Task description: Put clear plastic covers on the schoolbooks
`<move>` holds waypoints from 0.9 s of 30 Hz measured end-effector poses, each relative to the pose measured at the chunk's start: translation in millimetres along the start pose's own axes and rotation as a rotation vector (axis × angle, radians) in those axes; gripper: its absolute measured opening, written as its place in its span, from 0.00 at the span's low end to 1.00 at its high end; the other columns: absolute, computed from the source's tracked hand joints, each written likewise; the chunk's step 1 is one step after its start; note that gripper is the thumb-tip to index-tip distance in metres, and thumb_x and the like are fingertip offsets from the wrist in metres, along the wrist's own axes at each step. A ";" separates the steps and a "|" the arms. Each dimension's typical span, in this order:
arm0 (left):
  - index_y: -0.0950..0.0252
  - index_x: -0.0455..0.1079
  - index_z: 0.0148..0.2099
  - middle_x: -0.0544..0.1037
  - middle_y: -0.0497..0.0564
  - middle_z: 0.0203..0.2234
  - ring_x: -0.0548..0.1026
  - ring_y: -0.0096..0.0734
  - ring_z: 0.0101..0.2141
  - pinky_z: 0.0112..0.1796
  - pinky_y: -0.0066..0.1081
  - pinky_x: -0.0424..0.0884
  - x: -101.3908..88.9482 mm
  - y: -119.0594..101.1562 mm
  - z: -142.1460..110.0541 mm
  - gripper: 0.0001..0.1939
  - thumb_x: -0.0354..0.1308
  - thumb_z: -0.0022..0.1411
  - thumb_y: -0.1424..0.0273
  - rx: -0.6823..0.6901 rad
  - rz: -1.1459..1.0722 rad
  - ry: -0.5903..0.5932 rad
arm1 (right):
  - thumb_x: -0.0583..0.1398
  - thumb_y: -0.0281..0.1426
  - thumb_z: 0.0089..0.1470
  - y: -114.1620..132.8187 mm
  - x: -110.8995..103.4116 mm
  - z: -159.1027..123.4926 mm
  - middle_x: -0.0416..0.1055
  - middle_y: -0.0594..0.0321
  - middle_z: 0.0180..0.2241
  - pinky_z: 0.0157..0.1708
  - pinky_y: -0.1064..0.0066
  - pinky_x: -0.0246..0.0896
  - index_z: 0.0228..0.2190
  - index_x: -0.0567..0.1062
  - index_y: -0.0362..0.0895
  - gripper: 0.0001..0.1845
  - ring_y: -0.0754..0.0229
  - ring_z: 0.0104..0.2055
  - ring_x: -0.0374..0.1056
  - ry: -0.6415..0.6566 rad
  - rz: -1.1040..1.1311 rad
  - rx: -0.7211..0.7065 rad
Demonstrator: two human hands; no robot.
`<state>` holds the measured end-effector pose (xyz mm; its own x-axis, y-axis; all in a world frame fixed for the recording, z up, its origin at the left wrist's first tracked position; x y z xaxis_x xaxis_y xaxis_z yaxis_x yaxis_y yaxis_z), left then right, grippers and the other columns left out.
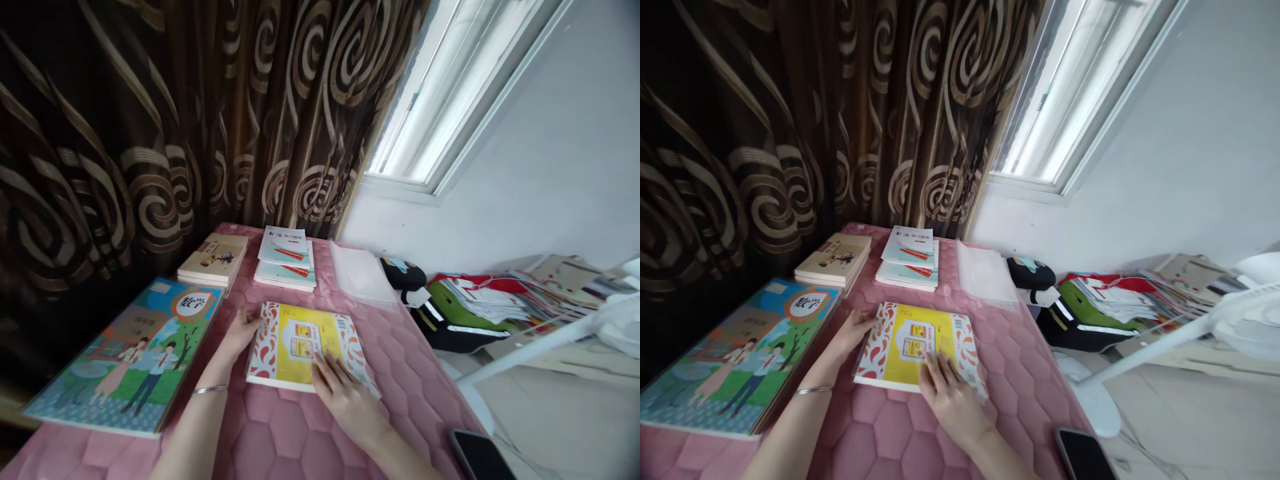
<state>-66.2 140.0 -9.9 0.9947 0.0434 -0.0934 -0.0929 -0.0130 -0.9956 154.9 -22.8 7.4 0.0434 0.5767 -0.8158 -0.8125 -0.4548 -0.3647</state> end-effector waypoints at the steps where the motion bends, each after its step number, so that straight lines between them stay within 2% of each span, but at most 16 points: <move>1: 0.63 0.68 0.35 0.76 0.48 0.24 0.77 0.37 0.29 0.36 0.38 0.72 0.7 -0.9 -0.5 0.08 0.62 0.50 0.72 -0.012 0.073 0.021 | 0.58 0.21 0.55 -0.4 0.0 -2.2 0.69 0.54 0.56 0.51 0.60 0.65 0.50 0.73 0.46 0.21 0.49 0.54 0.69 -0.002 0.030 0.014; 3: 0.63 0.69 0.34 0.75 0.49 0.24 0.76 0.39 0.31 0.41 0.41 0.71 1.5 -5.9 -3.5 0.08 0.62 0.49 0.73 0.010 0.199 0.024 | 0.58 0.22 0.55 -1.4 -0.7 -6.2 0.70 0.56 0.55 0.52 0.61 0.64 0.50 0.73 0.47 0.21 0.50 0.55 0.68 -0.015 0.095 0.040; 5: 0.63 0.71 0.38 0.77 0.53 0.32 0.76 0.43 0.38 0.46 0.44 0.68 3.2 -13.5 -8.4 0.10 0.61 0.50 0.74 0.078 0.307 0.011 | 0.59 0.24 0.56 -2.8 -2.6 -9.3 0.71 0.57 0.54 0.54 0.61 0.64 0.51 0.73 0.46 0.21 0.50 0.55 0.68 -0.012 0.153 0.053; 8: 0.62 0.72 0.47 0.73 0.60 0.48 0.70 0.52 0.50 0.50 0.53 0.64 1.6 -25.1 -14.2 0.15 0.57 0.55 0.73 0.220 0.611 -0.099 | 0.60 0.26 0.56 -5.3 -7.2 -12.4 0.69 0.58 0.56 0.56 0.62 0.63 0.53 0.72 0.45 0.22 0.50 0.58 0.64 0.049 0.245 0.032; 10: 0.61 0.72 0.49 0.73 0.59 0.49 0.68 0.52 0.52 0.52 0.55 0.63 -0.7 -28.3 -12.8 0.16 0.53 0.57 0.74 0.292 0.695 -0.141 | 0.60 0.28 0.56 -7.3 -10.8 -14.4 0.67 0.59 0.58 0.56 0.62 0.63 0.54 0.71 0.45 0.23 0.50 0.60 0.62 0.082 0.304 0.018; 13: 0.62 0.74 0.46 0.76 0.56 0.44 0.72 0.42 0.49 0.54 0.46 0.65 0.7 -27.0 -5.0 0.18 0.49 0.58 0.77 0.417 0.580 -0.057 | 0.60 0.26 0.56 -10.1 -15.0 -16.5 0.67 0.61 0.58 0.56 0.62 0.64 0.55 0.70 0.46 0.24 0.52 0.61 0.62 0.073 0.355 0.029; 15: 0.62 0.75 0.46 0.77 0.55 0.45 0.73 0.39 0.48 0.54 0.43 0.66 4.6 -23.1 -0.7 0.19 0.48 0.58 0.78 0.473 0.522 0.013 | 0.59 0.24 0.56 -11.1 -16.1 -16.2 0.68 0.61 0.57 0.57 0.62 0.64 0.54 0.71 0.46 0.23 0.52 0.60 0.62 0.060 0.392 0.045; 19: 0.59 0.76 0.45 0.76 0.54 0.46 0.73 0.38 0.48 0.54 0.42 0.66 11.8 -12.6 2.8 0.19 0.49 0.58 0.78 0.444 0.565 0.033 | 0.59 0.23 0.56 -15.9 -18.1 -11.5 0.71 0.61 0.54 0.58 0.58 0.64 0.51 0.74 0.49 0.22 0.51 0.59 0.63 0.067 0.569 0.138; 23: 0.59 0.77 0.45 0.76 0.54 0.47 0.72 0.38 0.49 0.55 0.42 0.65 14.1 -10.1 3.1 0.19 0.50 0.58 0.78 0.424 0.588 0.017 | 0.59 0.26 0.57 -20.1 -20.7 -6.9 0.71 0.62 0.53 0.57 0.55 0.64 0.49 0.76 0.50 0.19 0.50 0.59 0.64 0.137 0.721 0.249; 27: 0.59 0.78 0.42 0.77 0.53 0.46 0.73 0.38 0.48 0.55 0.42 0.65 12.1 -10.2 5.5 0.17 0.51 0.57 0.76 0.408 0.513 0.013 | 0.57 0.26 0.57 -21.9 -24.9 -4.8 0.73 0.62 0.51 0.55 0.59 0.66 0.48 0.77 0.52 0.19 0.53 0.55 0.68 0.165 0.823 0.320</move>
<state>-53.5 146.2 -0.9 0.8201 0.1205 -0.5594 -0.5623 0.3509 -0.7488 174.3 -30.5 33.5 -0.5616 0.0357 -0.8267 -0.7452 -0.4561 0.4865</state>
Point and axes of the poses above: each hand's wrist, its own z-axis towards the middle knuckle, its own x-axis out of the palm, y = z × x, the point moved 5 cm from there along z, towards the middle knuckle
